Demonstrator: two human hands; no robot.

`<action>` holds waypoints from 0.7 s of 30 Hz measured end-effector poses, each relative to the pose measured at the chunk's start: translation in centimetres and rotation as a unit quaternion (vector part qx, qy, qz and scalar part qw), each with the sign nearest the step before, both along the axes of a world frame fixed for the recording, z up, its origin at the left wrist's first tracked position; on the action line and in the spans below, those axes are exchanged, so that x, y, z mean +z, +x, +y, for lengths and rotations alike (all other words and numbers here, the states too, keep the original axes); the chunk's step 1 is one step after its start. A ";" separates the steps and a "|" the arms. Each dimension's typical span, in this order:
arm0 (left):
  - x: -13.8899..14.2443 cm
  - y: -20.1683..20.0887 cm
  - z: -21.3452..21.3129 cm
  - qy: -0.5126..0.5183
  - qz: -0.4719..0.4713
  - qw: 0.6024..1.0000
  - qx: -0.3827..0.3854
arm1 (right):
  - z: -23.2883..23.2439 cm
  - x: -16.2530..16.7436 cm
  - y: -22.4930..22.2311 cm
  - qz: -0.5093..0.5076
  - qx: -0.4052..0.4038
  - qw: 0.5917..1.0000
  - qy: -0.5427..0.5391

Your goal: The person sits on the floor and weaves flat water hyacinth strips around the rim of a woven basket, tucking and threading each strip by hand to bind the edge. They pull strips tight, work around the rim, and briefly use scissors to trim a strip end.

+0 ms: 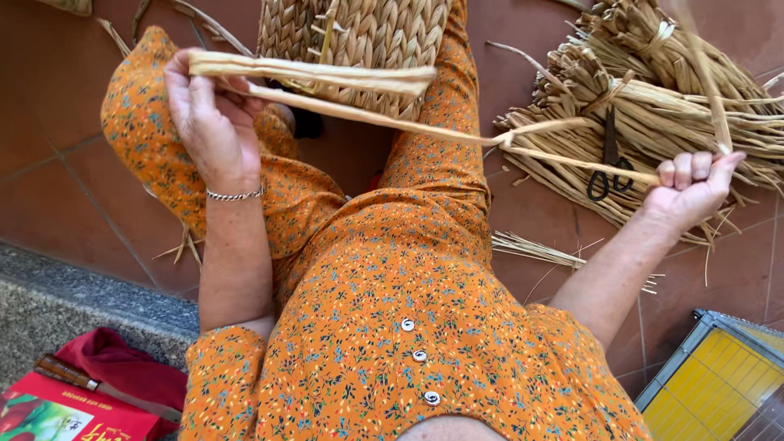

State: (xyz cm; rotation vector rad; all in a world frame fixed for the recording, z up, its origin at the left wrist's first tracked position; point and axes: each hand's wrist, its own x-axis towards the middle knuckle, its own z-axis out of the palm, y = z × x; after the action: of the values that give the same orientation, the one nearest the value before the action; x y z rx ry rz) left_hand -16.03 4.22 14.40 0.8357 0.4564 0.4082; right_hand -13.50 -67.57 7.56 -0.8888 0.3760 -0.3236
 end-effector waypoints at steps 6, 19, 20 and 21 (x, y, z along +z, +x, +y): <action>-0.5 0.0 2.2 -0.095 -0.019 0.995 -0.003 | -4.7 -2.4 -4.0 0.035 -0.122 0.992 0.009; -3.4 0.6 11.6 -0.090 -0.027 0.995 0.019 | -10.5 -0.9 -9.0 0.174 -0.455 0.868 -0.099; -4.1 0.6 12.9 -0.086 -0.030 0.996 0.019 | -11.0 -0.6 -9.7 0.168 -0.468 0.860 -0.112; -4.8 0.9 14.0 -0.077 -0.036 0.996 0.018 | -11.5 -0.4 -10.1 0.176 -0.489 0.847 -0.115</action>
State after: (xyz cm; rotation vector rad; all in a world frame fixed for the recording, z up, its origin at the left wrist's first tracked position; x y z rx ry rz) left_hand -15.14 18.21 9.61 0.6619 0.4315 0.4282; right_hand -23.61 -79.09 7.16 -0.9331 1.1587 -1.1754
